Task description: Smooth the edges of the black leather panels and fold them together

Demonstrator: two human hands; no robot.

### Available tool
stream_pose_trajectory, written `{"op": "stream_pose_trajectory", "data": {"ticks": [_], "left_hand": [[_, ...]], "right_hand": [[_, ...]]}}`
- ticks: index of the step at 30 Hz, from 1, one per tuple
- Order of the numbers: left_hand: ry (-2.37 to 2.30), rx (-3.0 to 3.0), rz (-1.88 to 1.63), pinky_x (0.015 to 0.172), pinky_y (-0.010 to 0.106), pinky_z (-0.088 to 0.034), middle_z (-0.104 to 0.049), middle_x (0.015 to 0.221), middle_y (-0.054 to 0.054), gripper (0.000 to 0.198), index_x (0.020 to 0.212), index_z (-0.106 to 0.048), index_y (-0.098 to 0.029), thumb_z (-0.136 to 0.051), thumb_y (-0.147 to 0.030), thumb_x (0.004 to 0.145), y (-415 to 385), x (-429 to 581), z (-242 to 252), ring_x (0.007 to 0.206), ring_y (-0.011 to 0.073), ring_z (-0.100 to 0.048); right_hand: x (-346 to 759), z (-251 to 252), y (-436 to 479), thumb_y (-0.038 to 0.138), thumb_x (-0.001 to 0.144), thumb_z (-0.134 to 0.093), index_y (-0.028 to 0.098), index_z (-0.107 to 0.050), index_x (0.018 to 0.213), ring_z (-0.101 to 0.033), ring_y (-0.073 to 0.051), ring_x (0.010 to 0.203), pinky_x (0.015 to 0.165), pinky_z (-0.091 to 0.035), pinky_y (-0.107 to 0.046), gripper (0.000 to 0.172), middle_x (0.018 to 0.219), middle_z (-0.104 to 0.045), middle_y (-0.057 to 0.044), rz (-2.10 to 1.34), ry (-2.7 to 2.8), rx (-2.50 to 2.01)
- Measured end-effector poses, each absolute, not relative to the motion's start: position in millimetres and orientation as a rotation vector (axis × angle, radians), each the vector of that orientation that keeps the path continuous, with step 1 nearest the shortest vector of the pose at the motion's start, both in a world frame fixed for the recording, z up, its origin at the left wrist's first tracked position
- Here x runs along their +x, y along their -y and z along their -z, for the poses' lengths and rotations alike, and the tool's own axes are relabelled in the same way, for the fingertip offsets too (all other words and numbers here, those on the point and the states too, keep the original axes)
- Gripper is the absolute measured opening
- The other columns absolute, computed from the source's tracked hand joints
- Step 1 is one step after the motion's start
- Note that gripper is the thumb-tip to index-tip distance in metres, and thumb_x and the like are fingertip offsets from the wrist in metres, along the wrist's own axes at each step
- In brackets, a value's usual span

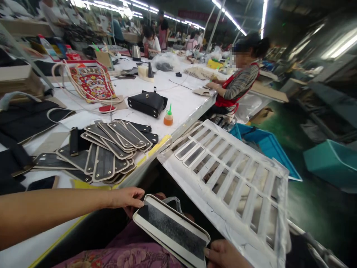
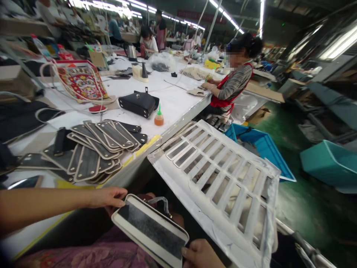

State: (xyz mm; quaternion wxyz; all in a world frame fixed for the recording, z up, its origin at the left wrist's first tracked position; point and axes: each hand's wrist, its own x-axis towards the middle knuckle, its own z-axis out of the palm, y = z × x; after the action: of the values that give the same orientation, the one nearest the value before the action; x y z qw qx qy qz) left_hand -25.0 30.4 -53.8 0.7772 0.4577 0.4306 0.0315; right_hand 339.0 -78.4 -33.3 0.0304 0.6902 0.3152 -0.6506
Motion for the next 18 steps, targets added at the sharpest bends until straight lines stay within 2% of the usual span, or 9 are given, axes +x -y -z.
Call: {"op": "stream_pose_trajectory", "data": {"ticks": [3,5,7,9,12,13,16,18], "left_hand": [[-0.952,1.236,-0.017,0.057,0.028,-0.047,-0.052,0.071,-0.004,0.035,0.077,-0.037,-0.019,-0.058,-0.047,0.071,-32.6,-28.1,44.9,0.063,0.0153,-0.057],[-0.949,1.566,-0.026,0.071,0.030,-0.046,-0.057,0.088,0.001,0.031,0.092,-0.045,-0.019,-0.058,-0.038,0.070,-34.9,-24.4,32.8,0.083,0.0195,-0.057],[-0.874,1.891,-0.061,0.089,0.031,-0.039,-0.051,0.117,0.006,0.049,0.114,-0.044,-0.020,-0.057,-0.026,0.067,-35.3,-9.3,18.0,0.108,0.0232,-0.047],[-0.727,2.107,-0.050,0.097,0.031,-0.032,-0.043,0.131,0.007,0.063,0.127,-0.039,-0.021,-0.054,-0.019,0.065,-32.4,19.0,4.7,0.118,0.0242,-0.040],[-0.480,2.262,0.042,0.087,0.029,-0.040,-0.056,0.119,0.006,0.054,0.124,-0.047,-0.021,-0.053,-0.023,0.071,-25.1,74.2,-5.1,0.103,0.0234,-0.054],[-0.422,2.283,0.076,0.080,0.027,-0.043,-0.062,0.111,0.005,0.048,0.119,-0.052,-0.020,-0.052,-0.022,0.071,-23.4,91.2,-5.0,0.095,0.0222,-0.058],[-0.325,2.255,0.151,0.066,0.021,-0.044,-0.068,0.092,0.001,0.039,0.105,-0.064,-0.021,-0.050,-0.012,0.069,-22.3,124.7,2.1,0.075,0.0163,-0.061],[-0.305,2.217,0.132,0.063,0.019,-0.044,-0.069,0.090,-0.001,0.040,0.102,-0.066,-0.022,-0.049,-0.008,0.068,-22.4,131.7,8.5,0.071,0.0143,-0.061]], "right_hand": [[333.3,23.1,86.6,0.044,0.076,-0.050,0.016,-0.047,0.064,-0.053,-0.009,0.039,0.035,-0.038,-0.017,0.030,0.056,-0.062,-0.004,2.064,-1.044,2.171],[333.1,19.7,93.0,0.043,0.076,-0.050,0.016,-0.046,0.065,-0.052,-0.009,0.037,0.034,-0.036,-0.017,0.029,0.054,-0.060,-0.002,2.040,-1.141,2.187],[335.2,18.9,98.4,0.041,0.075,-0.052,0.016,-0.047,0.069,-0.051,-0.009,0.038,0.035,-0.036,-0.018,0.027,0.053,-0.058,0.000,1.968,-1.288,2.234],[337.5,19.5,101.5,0.037,0.072,-0.058,0.015,-0.050,0.082,-0.055,-0.010,0.046,0.043,-0.042,-0.021,0.026,0.061,-0.060,0.000,1.852,-1.557,2.342],[336.6,20.2,101.6,0.030,0.067,-0.065,0.016,-0.048,0.112,-0.059,-0.015,0.075,0.064,-0.048,-0.025,0.050,0.095,-0.061,-0.005,1.704,-2.000,2.438],[335.0,19.9,100.8,0.029,0.068,-0.065,0.018,-0.047,0.116,-0.058,-0.016,0.085,0.070,-0.048,-0.026,0.052,0.104,-0.059,-0.006,1.661,-2.111,2.423],[329.2,17.9,98.9,0.027,0.077,-0.057,0.021,-0.058,0.109,-0.055,-0.018,0.093,0.080,-0.044,-0.029,0.033,0.103,-0.061,-0.004,1.511,-2.401,2.235],[327.1,16.6,99.4,0.027,0.082,-0.051,0.022,-0.062,0.104,-0.056,-0.018,0.092,0.084,-0.042,-0.029,0.025,0.098,-0.063,-0.003,1.434,-2.534,2.111]]}}
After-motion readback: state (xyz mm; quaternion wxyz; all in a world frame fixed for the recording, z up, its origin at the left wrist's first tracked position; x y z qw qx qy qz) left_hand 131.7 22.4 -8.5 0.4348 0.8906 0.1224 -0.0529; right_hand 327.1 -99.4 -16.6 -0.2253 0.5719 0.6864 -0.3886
